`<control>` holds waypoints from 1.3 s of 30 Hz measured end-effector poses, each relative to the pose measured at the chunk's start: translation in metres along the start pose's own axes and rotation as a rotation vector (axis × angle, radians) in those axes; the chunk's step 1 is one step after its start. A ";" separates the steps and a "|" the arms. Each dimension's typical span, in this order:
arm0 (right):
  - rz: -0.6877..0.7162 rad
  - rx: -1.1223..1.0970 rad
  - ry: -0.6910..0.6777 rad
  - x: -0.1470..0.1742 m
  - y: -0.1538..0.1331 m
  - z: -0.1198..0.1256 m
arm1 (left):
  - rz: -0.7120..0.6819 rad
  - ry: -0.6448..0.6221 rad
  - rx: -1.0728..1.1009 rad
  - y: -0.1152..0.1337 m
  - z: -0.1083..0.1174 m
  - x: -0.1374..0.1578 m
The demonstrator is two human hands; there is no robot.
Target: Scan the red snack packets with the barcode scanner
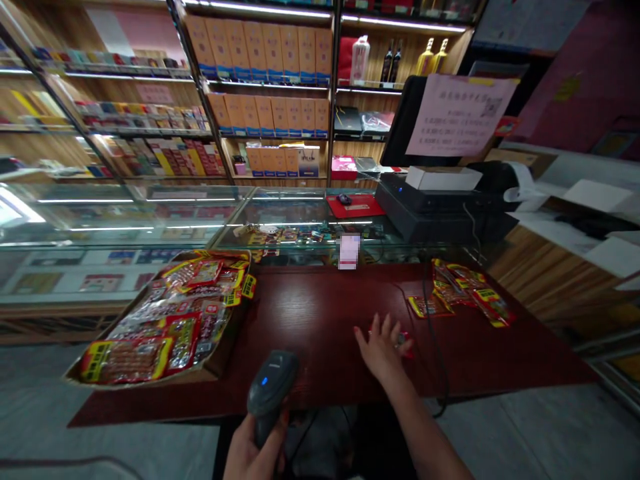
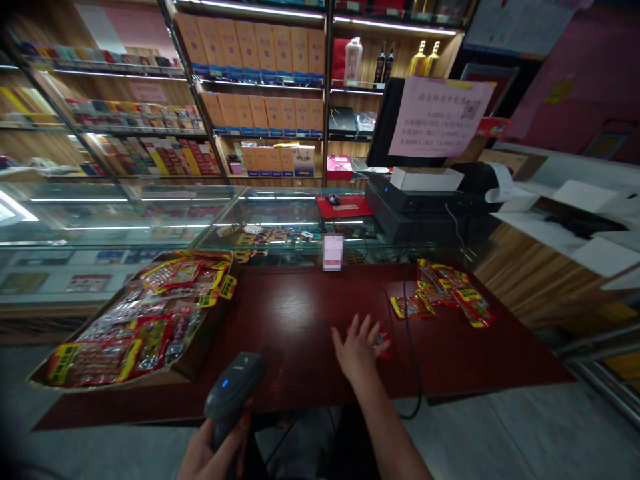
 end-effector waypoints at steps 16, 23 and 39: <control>0.470 -0.100 -0.350 -0.011 -0.010 0.035 | 0.106 -0.073 0.060 -0.001 0.011 -0.008; 0.046 -0.800 -0.395 0.011 -0.046 0.010 | 0.051 -0.185 0.038 0.021 -0.002 0.004; -0.638 -1.627 -0.522 0.068 -0.081 -0.026 | 0.072 -0.215 0.030 0.027 0.005 0.012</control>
Point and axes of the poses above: each hand's wrist, its own x-axis away from the middle knuckle, its own z-axis out of the back of the hand, y = z × x, the point moved 5 cm from there along -x, towards the middle knuckle, and after that the axes turned 13 degrees about y, right-handed, at the moved point
